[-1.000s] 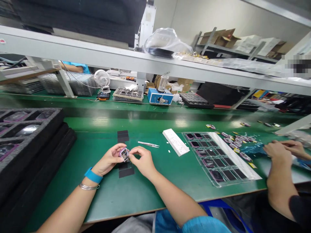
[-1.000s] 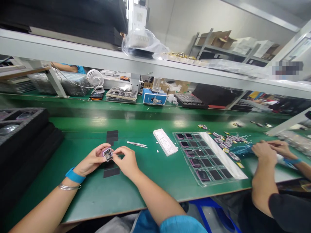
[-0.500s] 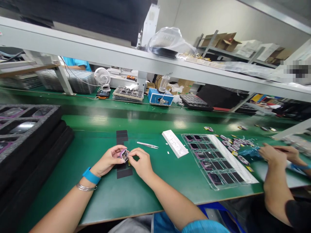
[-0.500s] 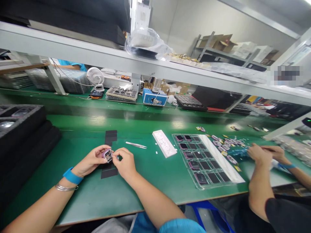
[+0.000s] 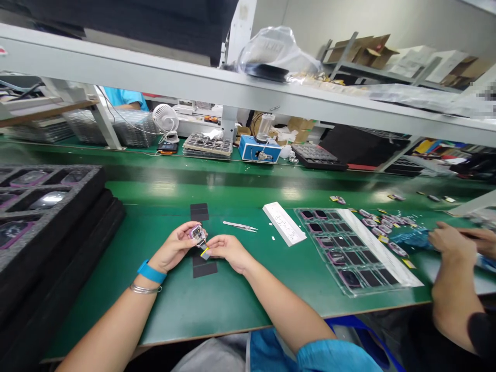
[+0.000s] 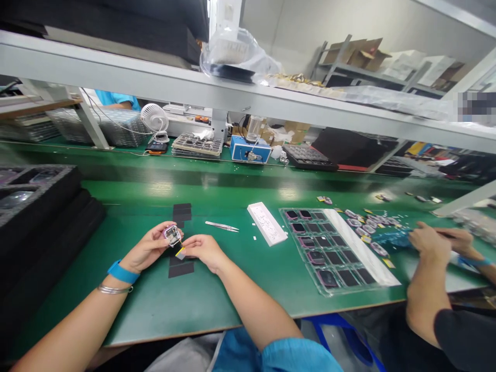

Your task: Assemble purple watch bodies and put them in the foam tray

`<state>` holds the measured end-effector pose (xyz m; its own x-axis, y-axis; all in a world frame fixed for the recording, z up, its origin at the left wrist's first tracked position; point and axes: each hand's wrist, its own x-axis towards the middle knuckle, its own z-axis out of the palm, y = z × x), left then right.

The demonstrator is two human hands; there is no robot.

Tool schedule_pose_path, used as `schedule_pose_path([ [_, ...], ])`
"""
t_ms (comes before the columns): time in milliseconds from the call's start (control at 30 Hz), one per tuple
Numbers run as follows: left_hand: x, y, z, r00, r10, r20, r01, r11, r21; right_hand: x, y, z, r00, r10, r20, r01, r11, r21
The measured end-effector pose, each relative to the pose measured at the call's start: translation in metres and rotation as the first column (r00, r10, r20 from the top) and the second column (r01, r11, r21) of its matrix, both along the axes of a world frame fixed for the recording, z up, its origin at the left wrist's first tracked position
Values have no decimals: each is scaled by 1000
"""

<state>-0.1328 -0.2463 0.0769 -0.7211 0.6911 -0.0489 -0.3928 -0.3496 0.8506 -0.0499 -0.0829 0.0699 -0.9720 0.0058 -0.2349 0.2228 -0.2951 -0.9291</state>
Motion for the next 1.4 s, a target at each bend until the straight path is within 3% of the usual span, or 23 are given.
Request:
schedule_pose_path([
  [233, 0, 0, 1, 997, -54, 59, 56, 998, -26, 4, 12, 18, 991, -117, -56, 106, 979, -172],
  [400, 3, 1, 1, 982, -168, 82, 175, 981, -81, 5, 11, 17, 934, -233, -271, 253, 967, 42],
  [500, 6, 3, 0, 955, -275, 109, 285, 954, -92, 6, 9, 15, 902, -186, -388, 283, 936, 208],
  [633, 11, 7, 1, 930, -339, 142, 357, 926, -124, 9, 4, 15, 856, -93, -509, 370, 798, 476],
  [767, 17, 15, 1, 965, -230, 130, 255, 940, -227, 10, 1, 16, 801, -15, -598, 458, 659, 596],
  [867, 18, 21, 0, 980, -153, 124, 182, 944, -275, 6, -1, 12, 785, 7, -619, 480, 626, 615],
  [967, 12, 19, 0, 989, -67, 135, 109, 938, -328, 2, -2, 6, 813, -84, -577, 487, 642, 593],
  [1067, 1, 8, 4, 986, 12, 165, 49, 931, -363, 2, -3, 0, 883, -76, -463, 399, 643, 654],
  [1167, -9, -4, 7, 977, -41, 211, 115, 929, -352, 4, -9, -6, 932, 112, -345, 243, 515, 822],
  [1267, -13, -8, 7, 970, -96, 223, 174, 916, -361, 6, -15, -11, 934, 193, -301, 215, 372, 903],
  [1400, -12, -7, 5, 970, -113, 215, 188, 910, -369, 5, -18, -12, 945, 193, -263, 187, 341, 921],
])
